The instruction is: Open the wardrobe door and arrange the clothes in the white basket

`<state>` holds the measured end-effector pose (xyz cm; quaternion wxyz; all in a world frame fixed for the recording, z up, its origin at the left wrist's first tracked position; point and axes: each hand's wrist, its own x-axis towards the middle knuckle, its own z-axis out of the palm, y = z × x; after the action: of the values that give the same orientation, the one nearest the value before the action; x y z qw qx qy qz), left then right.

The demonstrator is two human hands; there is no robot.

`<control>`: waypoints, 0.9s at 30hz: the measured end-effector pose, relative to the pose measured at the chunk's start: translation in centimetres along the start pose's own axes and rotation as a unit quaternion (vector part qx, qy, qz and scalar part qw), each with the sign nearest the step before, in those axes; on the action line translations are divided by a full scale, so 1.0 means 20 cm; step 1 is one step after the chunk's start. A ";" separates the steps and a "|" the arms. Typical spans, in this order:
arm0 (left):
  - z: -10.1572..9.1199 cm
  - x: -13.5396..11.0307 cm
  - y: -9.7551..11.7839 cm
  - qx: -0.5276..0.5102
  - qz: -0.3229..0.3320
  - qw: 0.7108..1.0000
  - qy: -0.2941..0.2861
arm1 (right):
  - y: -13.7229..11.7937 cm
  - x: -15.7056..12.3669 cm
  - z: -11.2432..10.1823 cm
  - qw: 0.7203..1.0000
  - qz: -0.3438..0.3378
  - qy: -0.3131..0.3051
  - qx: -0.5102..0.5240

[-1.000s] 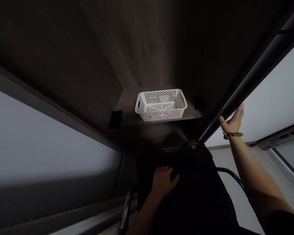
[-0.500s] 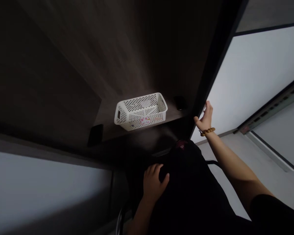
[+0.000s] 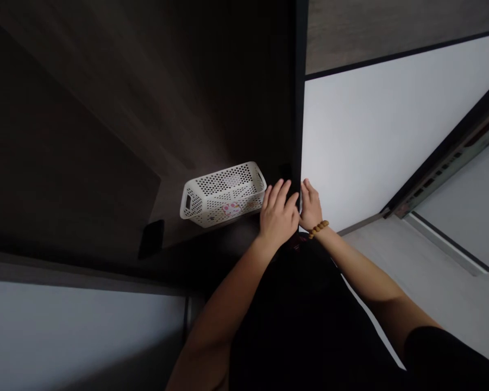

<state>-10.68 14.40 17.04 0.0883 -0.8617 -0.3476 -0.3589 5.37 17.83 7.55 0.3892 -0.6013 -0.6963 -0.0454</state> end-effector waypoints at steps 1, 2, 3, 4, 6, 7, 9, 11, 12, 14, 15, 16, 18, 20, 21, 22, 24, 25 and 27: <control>0.02 0.08 0.01 0.010 0.023 1.000 -0.009 | -0.02 0.00 0.01 1.000 0.003 -0.010 -0.010; 0.04 0.15 0.01 0.020 0.040 0.999 -0.018 | -0.03 -0.01 0.03 1.000 0.004 -0.023 -0.019; 0.06 0.22 0.02 0.031 0.050 0.998 -0.025 | -0.05 -0.01 0.05 0.999 0.002 -0.037 -0.028; 0.07 0.28 0.02 0.042 0.054 0.997 -0.029 | -0.05 -0.02 0.06 0.998 -0.002 -0.050 -0.035; 0.11 0.37 0.01 0.066 0.051 0.996 -0.033 | -0.07 -0.04 0.10 0.997 -0.018 -0.062 -0.037; 0.12 0.40 -0.01 0.078 0.047 0.995 -0.032 | -0.07 -0.05 0.11 0.997 -0.030 -0.059 -0.032; 0.13 0.41 -0.06 0.099 0.044 0.994 -0.033 | -0.09 -0.07 0.14 0.997 -0.066 -0.035 -0.011; 0.12 0.39 -0.12 0.116 0.050 0.991 -0.037 | -0.11 -0.10 0.15 0.993 -0.118 0.003 0.024; 0.10 0.36 -0.15 0.124 0.056 0.990 -0.038 | -0.12 -0.11 0.14 0.988 -0.144 0.026 0.040; 0.06 0.31 -0.20 0.140 0.065 0.987 -0.041 | -0.12 -0.11 0.12 0.981 -0.171 0.070 0.059; 0.04 0.28 -0.22 0.148 0.067 0.986 -0.042 | -0.12 -0.10 0.09 0.979 -0.171 0.090 0.059; 0.02 0.25 -0.24 0.155 0.067 0.985 -0.042 | -0.10 -0.09 0.06 0.980 -0.160 0.107 0.052; -0.02 0.21 -0.26 0.170 0.067 0.982 -0.043 | -0.03 -0.04 -0.02 0.983 -0.120 0.136 0.025; -0.05 0.17 -0.29 0.188 0.063 0.979 -0.046 | 0.09 0.03 -0.10 0.985 -0.077 0.155 -0.006; -0.07 0.16 -0.30 0.199 0.059 0.977 -0.047 | 0.16 0.07 -0.13 0.986 -0.058 0.158 -0.019; -0.09 0.14 -0.31 0.211 0.055 0.975 -0.048 | 0.24 0.10 -0.16 0.986 -0.044 0.158 -0.030; -0.14 0.09 -0.33 0.244 0.051 0.967 -0.051 | 0.40 0.16 -0.18 0.988 -0.024 0.143 -0.050; -0.17 0.07 -0.34 0.267 0.050 0.961 -0.054 | 0.48 0.18 -0.17 0.988 -0.018 0.140 -0.059; -0.24 0.01 -0.34 0.326 0.047 0.942 -0.067 | 0.57 0.20 -0.09 0.987 -0.003 0.136 -0.087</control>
<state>-17.67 17.59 19.97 0.3570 -0.8234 -0.4101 -0.1627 16.25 23.13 6.62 0.4260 -0.6195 -0.6319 -0.1884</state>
